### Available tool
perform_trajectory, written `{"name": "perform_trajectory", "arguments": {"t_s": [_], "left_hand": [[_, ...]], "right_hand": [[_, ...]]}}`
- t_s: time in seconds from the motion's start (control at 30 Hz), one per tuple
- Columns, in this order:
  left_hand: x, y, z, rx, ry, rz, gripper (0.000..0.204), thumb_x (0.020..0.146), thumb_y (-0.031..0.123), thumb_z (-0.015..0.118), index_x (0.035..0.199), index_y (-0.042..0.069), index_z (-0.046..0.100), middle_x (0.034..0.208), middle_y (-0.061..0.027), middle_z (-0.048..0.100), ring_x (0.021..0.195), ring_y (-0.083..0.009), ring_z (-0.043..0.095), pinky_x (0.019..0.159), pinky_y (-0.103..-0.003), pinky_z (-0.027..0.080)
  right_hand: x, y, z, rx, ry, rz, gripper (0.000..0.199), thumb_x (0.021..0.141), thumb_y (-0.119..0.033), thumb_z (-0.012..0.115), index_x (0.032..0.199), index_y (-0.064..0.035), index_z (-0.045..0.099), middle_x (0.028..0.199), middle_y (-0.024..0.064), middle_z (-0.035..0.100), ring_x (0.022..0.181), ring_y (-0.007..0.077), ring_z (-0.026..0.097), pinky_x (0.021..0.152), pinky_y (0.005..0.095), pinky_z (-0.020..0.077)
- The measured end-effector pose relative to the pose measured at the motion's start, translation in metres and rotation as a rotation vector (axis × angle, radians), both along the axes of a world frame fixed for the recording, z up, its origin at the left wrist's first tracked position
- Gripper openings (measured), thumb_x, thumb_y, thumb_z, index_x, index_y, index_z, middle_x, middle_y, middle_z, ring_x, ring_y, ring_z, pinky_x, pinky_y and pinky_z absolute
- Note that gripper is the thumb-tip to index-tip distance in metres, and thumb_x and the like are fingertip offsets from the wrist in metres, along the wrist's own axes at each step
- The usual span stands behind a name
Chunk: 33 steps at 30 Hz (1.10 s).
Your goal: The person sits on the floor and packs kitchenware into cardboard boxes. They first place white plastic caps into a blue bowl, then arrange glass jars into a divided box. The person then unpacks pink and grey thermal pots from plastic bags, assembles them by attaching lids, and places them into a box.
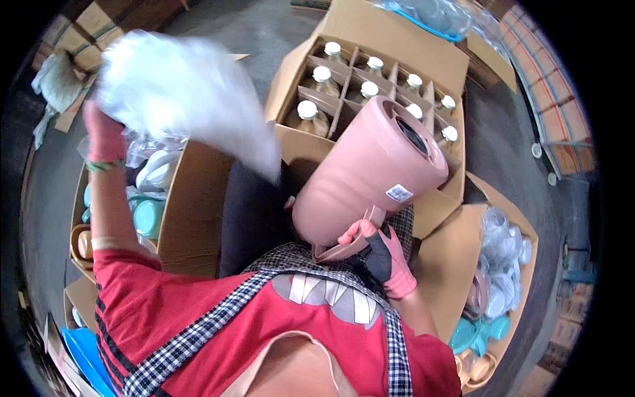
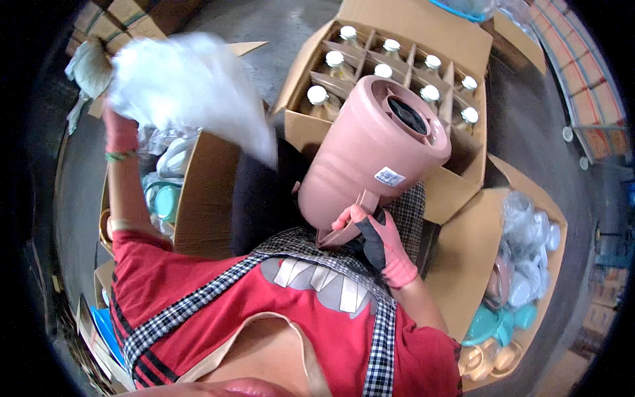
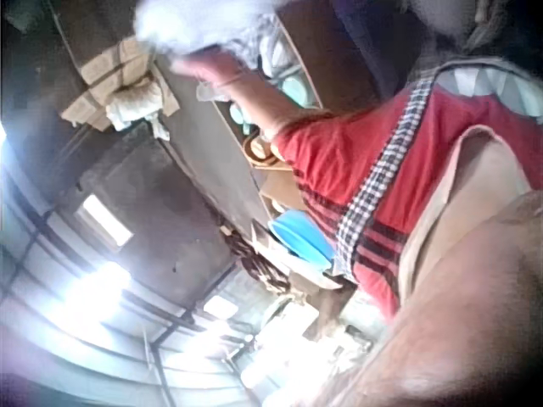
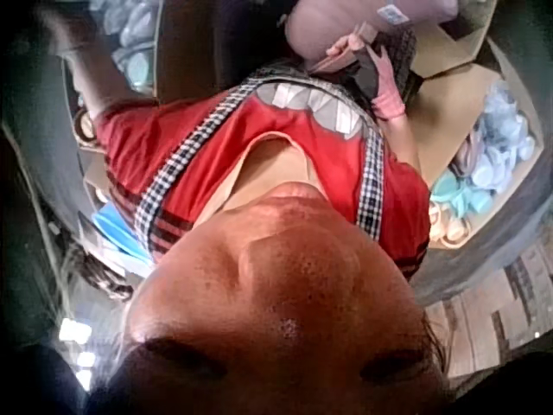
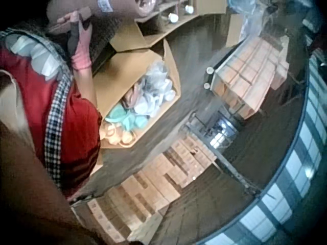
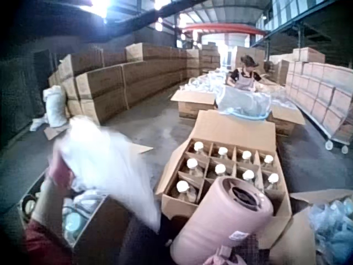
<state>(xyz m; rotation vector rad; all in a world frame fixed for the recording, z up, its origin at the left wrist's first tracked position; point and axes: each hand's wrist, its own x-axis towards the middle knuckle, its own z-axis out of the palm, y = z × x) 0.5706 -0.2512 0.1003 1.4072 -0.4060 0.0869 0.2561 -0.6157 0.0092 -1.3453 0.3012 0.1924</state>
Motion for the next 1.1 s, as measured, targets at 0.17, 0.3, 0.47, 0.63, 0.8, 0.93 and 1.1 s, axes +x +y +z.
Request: {"name": "perform_trajectory", "arguments": {"t_s": [0.17, 0.3, 0.47, 0.63, 0.8, 0.93, 1.1], "left_hand": [[-0.025, -0.030, 0.087, 0.085, -0.782, 0.531, 0.020, 0.079, 0.014, 0.059, 0.094, 0.001, 0.058, 0.084, -0.0065, 0.060, 0.076, -0.0123, 0.057, 0.068, -0.025, 0.045], [-0.072, -0.123, 0.032, 0.537, -1.199, 0.582, 0.033, 0.058, -0.003, 0.064, 0.089, 0.000, 0.053, 0.085, -0.0128, 0.057, 0.074, -0.0249, 0.057, 0.068, -0.031, 0.046], [-0.117, -0.173, -0.008, 0.525, -1.243, 0.407, 0.018, 0.053, -0.001, 0.066, 0.063, 0.007, 0.053, 0.076, -0.0104, 0.049, 0.074, -0.0272, 0.050, 0.063, -0.037, 0.041], [-0.158, -0.208, -0.019, 0.461, -1.537, -0.219, 0.023, 0.054, 0.019, 0.062, 0.077, 0.019, 0.059, 0.079, -0.0045, 0.046, 0.076, -0.0235, 0.048, 0.065, -0.038, 0.043], [-0.154, -0.200, -0.006, 0.555, -0.800, -0.726, 0.051, 0.066, 0.027, 0.068, 0.107, 0.004, 0.049, 0.113, -0.0225, 0.041, 0.091, -0.0331, 0.050, 0.081, -0.041, 0.041], [-0.130, -0.210, -0.008, 0.012, 0.381, -0.891, 0.044, 0.080, 0.022, 0.054, 0.118, 0.003, 0.040, 0.105, -0.0099, 0.050, 0.087, -0.0172, 0.052, 0.081, -0.029, 0.041], [-0.076, -0.257, -0.021, -0.306, 0.662, -0.812, 0.041, 0.081, 0.021, 0.053, 0.116, 0.002, 0.042, 0.102, -0.0092, 0.052, 0.086, -0.0171, 0.053, 0.080, -0.029, 0.042]], "right_hand": [[0.014, 0.015, 0.005, 0.033, 0.028, 0.069, 0.041, 0.086, -0.038, 0.043, 0.082, 0.0011, 0.055, 0.080, 0.0081, 0.057, 0.077, 0.0138, 0.053, 0.075, 0.0247, 0.0405], [0.023, 0.023, -0.008, 0.015, 0.054, 0.124, 0.030, 0.084, -0.029, 0.051, 0.086, -0.0006, 0.058, 0.082, 0.0047, 0.060, 0.078, 0.0108, 0.053, 0.075, 0.0243, 0.0404], [0.024, -0.017, 0.037, -0.372, -0.107, -0.051, 0.038, 0.076, -0.032, 0.062, 0.094, 0.0013, 0.057, 0.084, 0.0113, 0.060, 0.079, 0.0108, 0.053, 0.073, 0.0265, 0.0416], [0.072, 0.000, 0.101, -0.473, -0.442, -0.266, 0.041, 0.067, -0.031, 0.070, 0.087, 0.0029, 0.057, 0.073, 0.0050, 0.056, 0.073, 0.0092, 0.051, 0.065, 0.0255, 0.0426], [0.092, -0.031, 0.092, -0.178, -0.425, -0.560, 0.029, 0.072, -0.023, 0.068, 0.086, 0.0007, 0.059, 0.081, 0.0054, 0.060, 0.074, 0.0097, 0.055, 0.066, 0.0230, 0.0447], [0.080, -0.025, 0.081, 0.046, -0.374, -0.301, 0.030, 0.076, -0.018, 0.063, 0.099, -0.0005, 0.055, 0.094, 0.0062, 0.058, 0.082, 0.0109, 0.055, 0.073, 0.0222, 0.0440], [0.084, -0.019, 0.131, -0.594, -0.284, 0.773, 0.040, 0.072, -0.015, 0.062, 0.108, -0.0029, 0.050, 0.104, 0.0133, 0.055, 0.100, 0.0241, 0.051, 0.086, 0.0317, 0.0375]]}}
